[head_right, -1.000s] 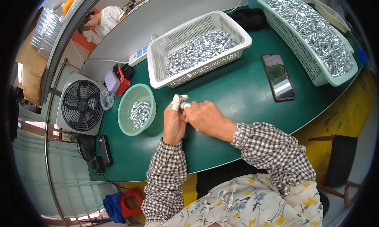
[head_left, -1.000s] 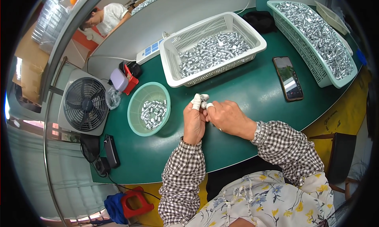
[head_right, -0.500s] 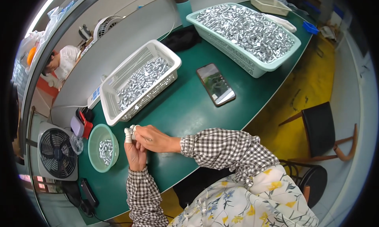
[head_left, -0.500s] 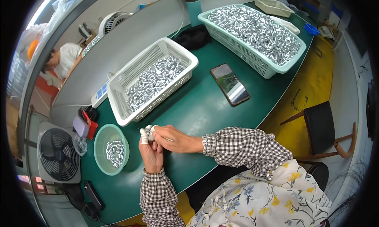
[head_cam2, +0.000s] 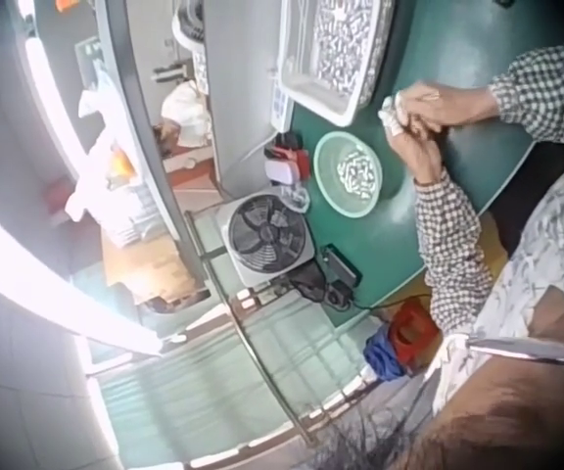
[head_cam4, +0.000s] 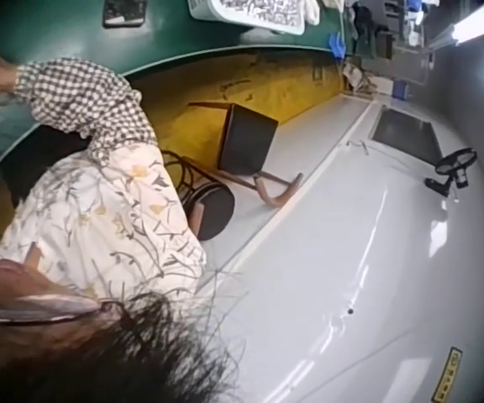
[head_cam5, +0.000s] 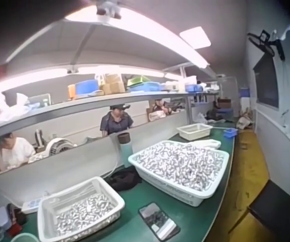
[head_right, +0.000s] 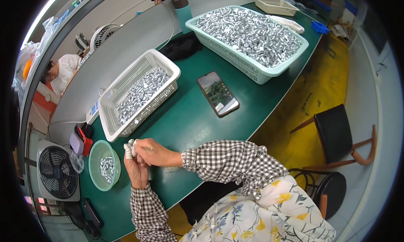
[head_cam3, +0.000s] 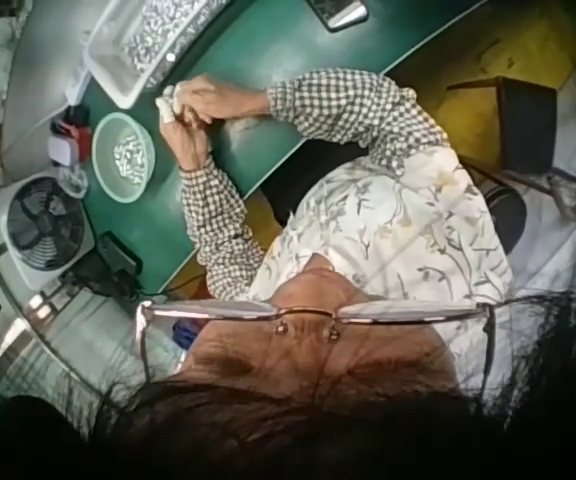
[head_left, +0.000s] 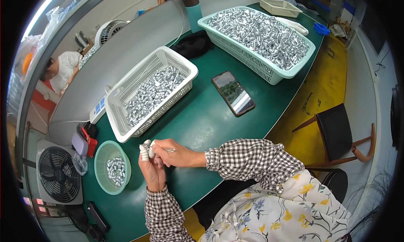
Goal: Manually inspecting and sorting small metal components at a factory workstation.
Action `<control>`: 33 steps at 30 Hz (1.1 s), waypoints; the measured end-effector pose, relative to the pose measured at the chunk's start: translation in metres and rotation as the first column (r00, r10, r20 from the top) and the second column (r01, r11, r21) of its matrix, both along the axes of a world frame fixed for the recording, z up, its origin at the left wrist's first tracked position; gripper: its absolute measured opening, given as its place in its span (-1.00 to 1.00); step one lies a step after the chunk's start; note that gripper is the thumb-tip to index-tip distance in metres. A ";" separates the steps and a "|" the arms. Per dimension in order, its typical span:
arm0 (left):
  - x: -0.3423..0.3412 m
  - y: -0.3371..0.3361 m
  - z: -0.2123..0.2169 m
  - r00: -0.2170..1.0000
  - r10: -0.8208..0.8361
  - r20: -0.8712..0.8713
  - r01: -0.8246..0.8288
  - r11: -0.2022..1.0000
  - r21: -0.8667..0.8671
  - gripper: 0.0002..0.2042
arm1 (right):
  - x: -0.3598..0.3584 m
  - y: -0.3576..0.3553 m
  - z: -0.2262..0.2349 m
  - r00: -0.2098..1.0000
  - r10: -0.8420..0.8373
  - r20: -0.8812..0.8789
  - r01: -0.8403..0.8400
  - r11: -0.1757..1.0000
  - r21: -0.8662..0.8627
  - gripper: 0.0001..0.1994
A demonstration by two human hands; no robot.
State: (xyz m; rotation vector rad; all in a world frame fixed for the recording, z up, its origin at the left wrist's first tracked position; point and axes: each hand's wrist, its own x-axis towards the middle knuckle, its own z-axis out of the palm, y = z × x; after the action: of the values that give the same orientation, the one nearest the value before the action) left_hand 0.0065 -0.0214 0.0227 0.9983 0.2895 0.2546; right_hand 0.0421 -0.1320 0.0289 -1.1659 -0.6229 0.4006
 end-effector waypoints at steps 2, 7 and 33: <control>-0.001 0.003 0.000 0.998 -0.059 0.019 0.060 0.995 -0.086 -0.70 | 0.002 -0.002 -0.001 0.996 0.036 -0.078 -0.034 0.999 0.020 -0.75; -0.005 0.011 0.002 0.934 -0.342 0.103 0.348 0.936 -0.047 -0.70 | 0.004 0.002 -0.004 0.973 0.103 -0.207 -0.088 0.993 0.082 -0.73; 0.000 0.008 -0.010 0.993 -0.095 0.073 0.102 0.990 -0.098 -0.72 | 0.000 0.004 -0.015 0.718 -0.151 0.679 0.355 0.919 -0.171 -0.89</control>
State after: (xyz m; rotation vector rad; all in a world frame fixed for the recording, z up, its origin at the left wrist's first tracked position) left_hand 0.0066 -0.0130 0.0131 0.8984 0.1885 0.1817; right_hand 0.0418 -0.1285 0.0136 -1.6769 -1.0176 -0.1964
